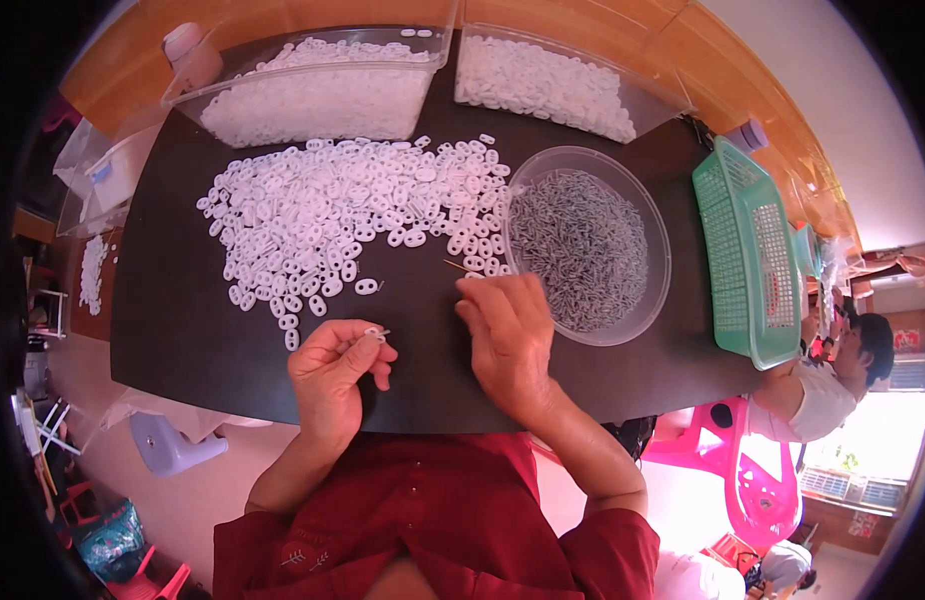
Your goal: Manually inserting metal pins into small white plastic components at a workbench.
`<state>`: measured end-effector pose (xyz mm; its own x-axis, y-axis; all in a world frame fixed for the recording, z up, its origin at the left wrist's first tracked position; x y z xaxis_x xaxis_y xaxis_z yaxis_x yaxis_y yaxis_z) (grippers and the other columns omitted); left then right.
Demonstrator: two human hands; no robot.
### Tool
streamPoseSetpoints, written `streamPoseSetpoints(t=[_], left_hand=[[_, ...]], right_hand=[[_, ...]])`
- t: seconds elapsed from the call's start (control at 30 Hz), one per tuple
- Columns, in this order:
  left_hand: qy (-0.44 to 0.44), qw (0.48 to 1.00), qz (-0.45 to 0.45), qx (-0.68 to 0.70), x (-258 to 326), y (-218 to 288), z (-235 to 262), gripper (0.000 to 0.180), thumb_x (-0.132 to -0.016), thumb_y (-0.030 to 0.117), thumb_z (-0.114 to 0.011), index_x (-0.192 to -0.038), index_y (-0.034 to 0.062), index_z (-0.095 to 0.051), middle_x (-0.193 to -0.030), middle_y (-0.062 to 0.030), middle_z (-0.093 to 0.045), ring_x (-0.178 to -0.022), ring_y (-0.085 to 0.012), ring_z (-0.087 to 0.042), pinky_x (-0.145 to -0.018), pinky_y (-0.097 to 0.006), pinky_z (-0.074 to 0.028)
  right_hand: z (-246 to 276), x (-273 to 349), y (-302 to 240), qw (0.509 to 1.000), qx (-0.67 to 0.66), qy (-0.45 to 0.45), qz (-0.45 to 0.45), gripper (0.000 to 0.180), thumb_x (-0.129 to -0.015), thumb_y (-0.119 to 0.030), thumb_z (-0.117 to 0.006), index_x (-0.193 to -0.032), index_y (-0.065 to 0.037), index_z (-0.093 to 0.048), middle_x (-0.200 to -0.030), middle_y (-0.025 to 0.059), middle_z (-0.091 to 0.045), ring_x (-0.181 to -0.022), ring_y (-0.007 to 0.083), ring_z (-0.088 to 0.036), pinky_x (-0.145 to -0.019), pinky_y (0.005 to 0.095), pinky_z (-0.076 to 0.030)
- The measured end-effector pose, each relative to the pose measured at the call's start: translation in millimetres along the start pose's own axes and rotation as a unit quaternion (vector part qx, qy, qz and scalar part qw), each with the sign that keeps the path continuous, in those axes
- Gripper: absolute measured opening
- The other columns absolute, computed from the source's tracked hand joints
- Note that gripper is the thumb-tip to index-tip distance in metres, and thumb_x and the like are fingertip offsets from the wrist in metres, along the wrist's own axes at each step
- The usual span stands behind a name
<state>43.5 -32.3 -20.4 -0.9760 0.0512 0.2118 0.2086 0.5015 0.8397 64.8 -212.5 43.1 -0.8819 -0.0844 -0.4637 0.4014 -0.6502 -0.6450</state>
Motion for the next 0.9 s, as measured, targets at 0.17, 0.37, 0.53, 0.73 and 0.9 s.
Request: streamPoseSetpoints(t=[0.17,0.37,0.53,0.73,0.9], left_hand=[[-0.015,1.000,-0.015,-0.003,-1,1,-3,0.013,-0.088,0.007,-0.062,-0.092,-0.0054,-0.061,-0.077,-0.0135,-0.065,-0.059,-0.0140,-0.059,-0.051,-0.024,-0.046],[-0.014,1.000,-0.015,-0.005,0,0,-4,0.013,-0.088,0.007,-0.063,-0.091,-0.0053,-0.061,-0.076,-0.0134,-0.065,-0.058,-0.0139,-0.058,-0.051,-0.024,-0.046],[-0.007,1.000,-0.015,-0.012,-3,3,-2,0.012,-0.088,0.007,-0.063,-0.091,-0.0047,-0.062,-0.076,-0.0132,-0.065,-0.058,-0.0139,-0.058,-0.050,-0.024,-0.046],[-0.015,1.000,-0.014,0.000,-3,2,-6,0.013,-0.088,0.007,-0.063,-0.092,-0.0048,-0.062,-0.076,-0.0132,-0.065,-0.058,-0.0140,-0.059,-0.050,-0.024,-0.046],[-0.013,1.000,-0.010,-0.005,-3,1,-5,0.013,-0.088,0.007,-0.063,-0.092,-0.0050,-0.061,-0.076,-0.0132,-0.065,-0.059,-0.0138,-0.059,-0.050,-0.024,-0.046]], right_hand=[[-10,6,10,0.953,0.286,-0.032,0.096,0.025,-0.070,0.002,-0.064,-0.094,-0.004,-0.063,-0.084,0.0081,-0.055,-0.076,0.0278,-0.051,-0.063,0.0374,-0.044],[-18,11,5,0.949,0.281,-0.089,0.115,0.024,-0.069,0.000,-0.064,-0.093,-0.003,-0.063,-0.086,0.0083,-0.054,-0.078,0.0272,-0.050,-0.062,0.0365,-0.044],[-3,12,-1,0.975,0.202,-0.054,0.080,0.027,-0.069,-0.003,-0.069,-0.095,-0.004,-0.063,-0.087,0.0083,-0.057,-0.080,0.0276,-0.052,-0.063,0.0366,-0.045],[-20,12,9,0.971,0.208,-0.095,0.074,0.025,-0.069,-0.003,-0.069,-0.093,-0.005,-0.063,-0.087,0.0083,-0.057,-0.080,0.0272,-0.052,-0.061,0.0375,-0.044],[-20,15,9,0.982,0.153,-0.088,0.070,0.019,-0.073,-0.001,-0.067,-0.092,-0.004,-0.064,-0.084,0.0076,-0.057,-0.077,0.0250,-0.053,-0.062,0.0356,-0.045]])
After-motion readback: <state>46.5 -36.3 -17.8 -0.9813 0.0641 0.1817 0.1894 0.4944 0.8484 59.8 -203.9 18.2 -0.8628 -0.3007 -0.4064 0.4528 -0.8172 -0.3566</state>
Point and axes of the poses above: each hand's wrist, its own x-axis away from the middle knuckle, its own z-axis out of the back of the hand, y = z × x, the point moved 6 cm from there along -x, towards the middle knuckle
